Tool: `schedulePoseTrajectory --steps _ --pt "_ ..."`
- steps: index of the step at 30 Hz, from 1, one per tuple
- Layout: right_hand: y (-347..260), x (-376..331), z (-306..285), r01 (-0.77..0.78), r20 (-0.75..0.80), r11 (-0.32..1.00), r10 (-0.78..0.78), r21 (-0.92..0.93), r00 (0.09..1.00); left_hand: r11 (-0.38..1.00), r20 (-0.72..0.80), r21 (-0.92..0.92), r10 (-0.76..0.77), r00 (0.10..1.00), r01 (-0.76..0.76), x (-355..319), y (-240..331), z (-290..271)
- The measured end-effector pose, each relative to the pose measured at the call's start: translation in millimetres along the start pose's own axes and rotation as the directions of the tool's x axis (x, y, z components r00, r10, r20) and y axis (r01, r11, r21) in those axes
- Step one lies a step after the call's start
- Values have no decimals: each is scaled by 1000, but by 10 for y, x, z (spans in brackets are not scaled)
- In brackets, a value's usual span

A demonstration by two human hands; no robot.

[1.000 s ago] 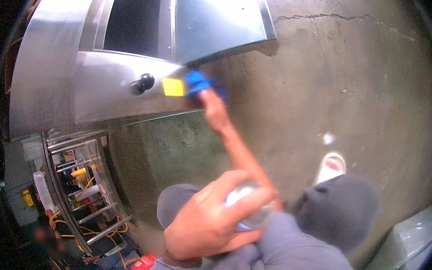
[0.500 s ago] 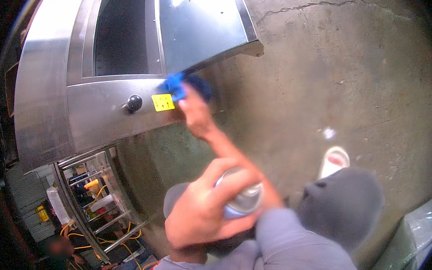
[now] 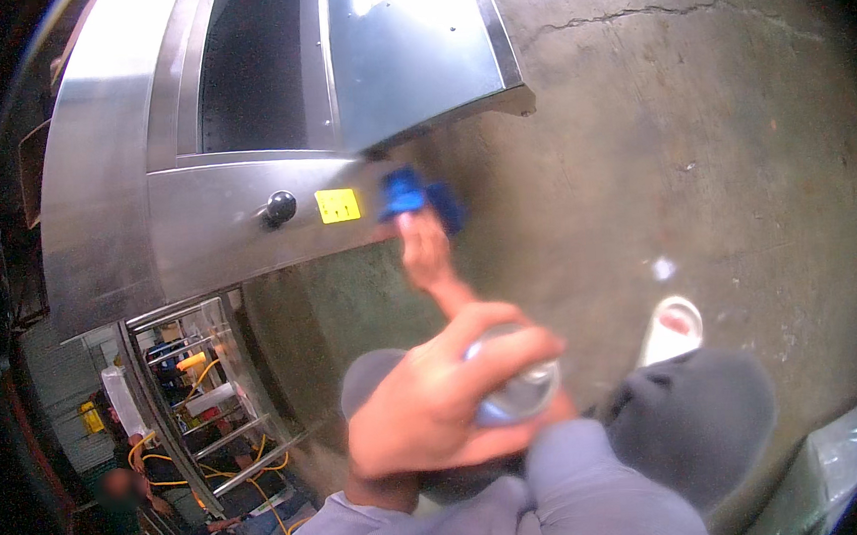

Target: The person cleans a large stainless steel commercial oven by spraying a cleaning agent and wiping the surfaces with a blue cloth. They clean the front, sides, and top of the oven, moving around the appliance to reach different areas.

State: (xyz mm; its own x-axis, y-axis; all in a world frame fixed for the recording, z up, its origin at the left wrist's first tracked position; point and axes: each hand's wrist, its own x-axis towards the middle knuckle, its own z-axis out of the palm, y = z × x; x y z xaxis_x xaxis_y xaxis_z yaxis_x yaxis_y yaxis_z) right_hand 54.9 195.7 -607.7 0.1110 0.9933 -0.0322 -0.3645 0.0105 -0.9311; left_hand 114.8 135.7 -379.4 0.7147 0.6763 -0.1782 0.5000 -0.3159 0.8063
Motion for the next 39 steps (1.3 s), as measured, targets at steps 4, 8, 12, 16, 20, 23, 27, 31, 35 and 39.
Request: schedulePoseTrajectory --steps 4,8,12,16,20,23,27,31,35,39 --pt "-139 -39 134 329 -121 936 -343 -124 931 1000 2 20 11 1000 -11 -5 -5 12" --pt "-147 -98 219 401 -57 899 -416 -176 907 1000 22 -6 -1 1000 1 -38 10 12" --pt "-63 -179 205 151 -207 971 -189 -185 960 999 11 31 9 1000 -10 -60 27 23" --pt "-13 -238 218 351 -51 919 -365 -181 930 1000 7 8 12 1000 -12 -87 38 43" --pt "34 -139 145 106 -180 967 -150 -233 972 1000 10 24 9 1000 -9 -112 55 37" --pt "37 -96 132 -2 -177 985 -30 -174 984 1000 23 14 24 999 -24 -126 75 32" --pt "-9 -156 194 293 -121 954 -299 -64 946 998 -5 60 10 1000 -9 -131 105 58" --pt "37 -132 78 -22 -219 994 -1 -105 976 996 5 87 -17 1000 17 -129 142 83" --pt "211 -12 -84 6 -31 991 -10 -135 999 998 44 64 -29 999 27 -148 165 85" --pt "275 60 -62 161 -79 973 -149 168 986 998 28 67 -7 1000 5 -172 172 91"
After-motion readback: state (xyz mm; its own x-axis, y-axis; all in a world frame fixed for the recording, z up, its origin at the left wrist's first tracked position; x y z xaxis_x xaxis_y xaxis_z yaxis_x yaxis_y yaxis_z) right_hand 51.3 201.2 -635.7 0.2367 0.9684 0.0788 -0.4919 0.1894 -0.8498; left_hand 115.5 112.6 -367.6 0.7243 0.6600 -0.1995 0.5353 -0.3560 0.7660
